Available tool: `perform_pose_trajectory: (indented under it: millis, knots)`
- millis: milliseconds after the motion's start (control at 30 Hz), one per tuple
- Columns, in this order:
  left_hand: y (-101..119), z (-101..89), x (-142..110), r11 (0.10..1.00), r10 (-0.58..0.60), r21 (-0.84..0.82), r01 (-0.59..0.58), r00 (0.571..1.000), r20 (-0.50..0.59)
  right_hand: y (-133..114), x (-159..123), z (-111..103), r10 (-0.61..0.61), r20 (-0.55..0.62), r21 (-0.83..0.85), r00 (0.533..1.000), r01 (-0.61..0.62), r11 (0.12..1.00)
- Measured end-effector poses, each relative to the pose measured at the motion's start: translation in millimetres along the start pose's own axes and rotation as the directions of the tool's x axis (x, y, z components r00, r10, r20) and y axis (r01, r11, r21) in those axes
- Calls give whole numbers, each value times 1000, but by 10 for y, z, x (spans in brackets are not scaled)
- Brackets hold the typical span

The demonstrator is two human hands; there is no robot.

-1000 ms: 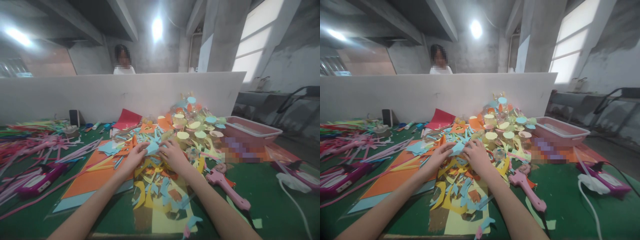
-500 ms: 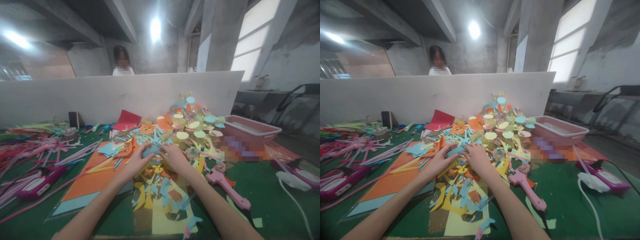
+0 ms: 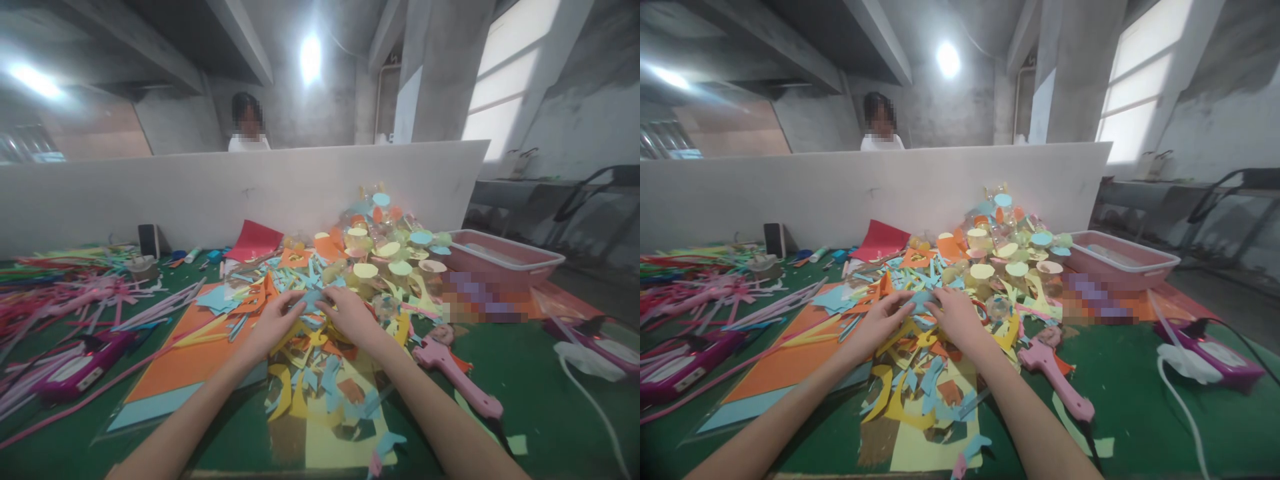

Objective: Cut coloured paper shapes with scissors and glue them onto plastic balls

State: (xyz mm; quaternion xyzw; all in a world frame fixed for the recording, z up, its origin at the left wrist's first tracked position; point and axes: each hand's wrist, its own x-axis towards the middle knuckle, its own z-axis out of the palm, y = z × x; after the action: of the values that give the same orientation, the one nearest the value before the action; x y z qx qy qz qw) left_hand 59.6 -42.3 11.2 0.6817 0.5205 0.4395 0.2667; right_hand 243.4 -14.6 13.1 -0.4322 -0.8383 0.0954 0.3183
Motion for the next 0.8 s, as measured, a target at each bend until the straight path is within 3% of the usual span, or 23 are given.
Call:
perform_pose_trajectory:
  millis: [200,533,700,800]
  knots:
    - [-12,7,0,1000,-15,-9,15,1000,-2,18,10,23,-76,-20,-63,997,74,995]
    - [-100,38,3,999,51,0,-51,997,57,23,-6,35,-47,-95,-77,994,40,996]
    - [-114,31,0,996,86,3,-86,995,59,51,2,77,-6,-166,30,986,11,1000]
    - [-118,34,1,998,70,-5,-70,996,58,52,-1,82,53,-145,153,988,-30,988]
